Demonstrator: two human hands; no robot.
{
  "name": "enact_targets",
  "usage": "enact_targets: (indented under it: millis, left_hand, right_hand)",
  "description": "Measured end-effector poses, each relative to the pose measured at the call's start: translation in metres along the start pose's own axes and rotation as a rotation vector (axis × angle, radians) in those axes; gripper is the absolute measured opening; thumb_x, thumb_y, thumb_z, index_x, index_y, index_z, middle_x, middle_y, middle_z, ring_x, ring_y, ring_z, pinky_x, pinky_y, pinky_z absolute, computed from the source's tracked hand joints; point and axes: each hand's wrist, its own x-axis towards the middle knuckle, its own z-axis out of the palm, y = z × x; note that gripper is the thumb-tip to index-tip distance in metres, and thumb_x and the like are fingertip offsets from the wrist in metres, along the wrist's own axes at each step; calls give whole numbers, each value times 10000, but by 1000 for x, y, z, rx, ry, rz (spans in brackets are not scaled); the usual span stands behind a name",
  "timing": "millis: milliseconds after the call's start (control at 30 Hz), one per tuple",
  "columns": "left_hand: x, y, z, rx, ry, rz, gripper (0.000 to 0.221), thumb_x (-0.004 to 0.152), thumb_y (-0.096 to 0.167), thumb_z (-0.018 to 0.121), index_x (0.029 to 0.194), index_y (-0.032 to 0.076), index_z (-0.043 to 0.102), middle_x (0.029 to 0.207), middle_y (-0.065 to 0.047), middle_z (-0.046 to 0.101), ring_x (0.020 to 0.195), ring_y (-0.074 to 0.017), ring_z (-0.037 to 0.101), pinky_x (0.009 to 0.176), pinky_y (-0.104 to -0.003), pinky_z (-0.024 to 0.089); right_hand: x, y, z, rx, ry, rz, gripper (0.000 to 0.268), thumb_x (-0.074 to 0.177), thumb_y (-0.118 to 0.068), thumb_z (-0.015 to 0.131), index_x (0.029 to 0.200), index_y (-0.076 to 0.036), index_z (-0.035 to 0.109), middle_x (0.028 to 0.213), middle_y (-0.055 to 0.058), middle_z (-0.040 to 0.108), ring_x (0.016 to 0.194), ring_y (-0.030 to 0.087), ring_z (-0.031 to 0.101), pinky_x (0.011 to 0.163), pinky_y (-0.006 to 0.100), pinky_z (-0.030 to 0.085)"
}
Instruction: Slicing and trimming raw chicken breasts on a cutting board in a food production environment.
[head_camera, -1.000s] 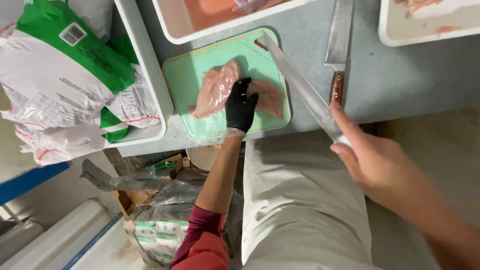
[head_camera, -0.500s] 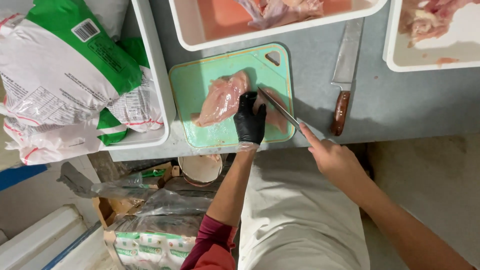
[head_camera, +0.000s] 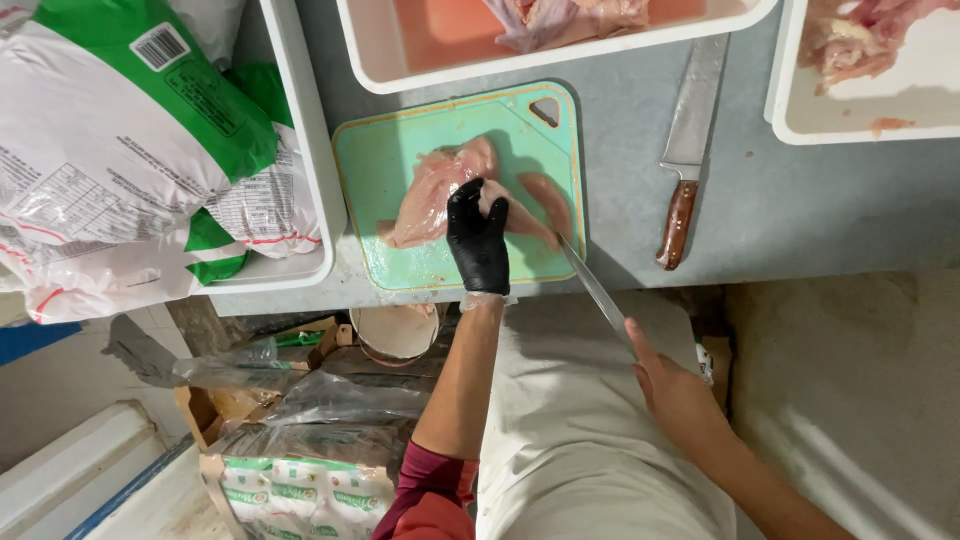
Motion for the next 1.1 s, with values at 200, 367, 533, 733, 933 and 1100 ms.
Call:
enact_targets:
  millis: [200,367,533,733,933,1100]
  left_hand:
    - [43,75,-17,164,-13,154,423,870,-17,778,1257,81,640,1240,-77,696,1184,-192,652,1083,-321,513]
    - [141,193,-36,300,-40,413,537,863,50,838,1359,89,635,1335,-97,697,1223,-190,661,1061,-308,530]
    - [310,249,-67,484,122,782,585,898,201,879,1397,187,575,1250,-92,727,1122,-205,718,807,-330,709]
    - [289,165,-15,1378,-440,1424,484,1038,92,646,1508,143,543,1400,-145,656,1190,-318,691,850,-408,626]
    - [17,28,32,1175,-770,379,578,788,397,698,1307,145,678,1217,-147,642,1044,-388,655,866,-508,520]
    - [-37,-31,47,1529,-439,763,272,862,91,602,1121,165,642,1144,-198,617,644,-226,617,499,-335,521]
  right_hand:
    - [-7,3,-18,205,-100,66,781,1014,-331,538,1688,-417,154,914,73,720,647,356,665,670,476,518]
    - [10,32,10,198,-213,145,866,966,-435,564,1671,-558,76,756,65,713,666,268,751,690,338,537]
    - [10,23,-8,209,-237,149,725,955,-563,328,1651,-591,128,742,45,706,727,309,728,715,342,519]
    - [-2,28,-19,383,-104,138,736,937,-560,441,1647,-506,256,536,19,505,443,186,558,547,307,420]
    - [-9,13,-92,616,-199,426,780,992,-467,471,1704,-459,153,571,112,611,510,221,562,590,330,396]
    - [-17,14,-98,708,24,389,789,945,-473,489,1697,-362,278,557,87,651,501,180,557,588,323,433]
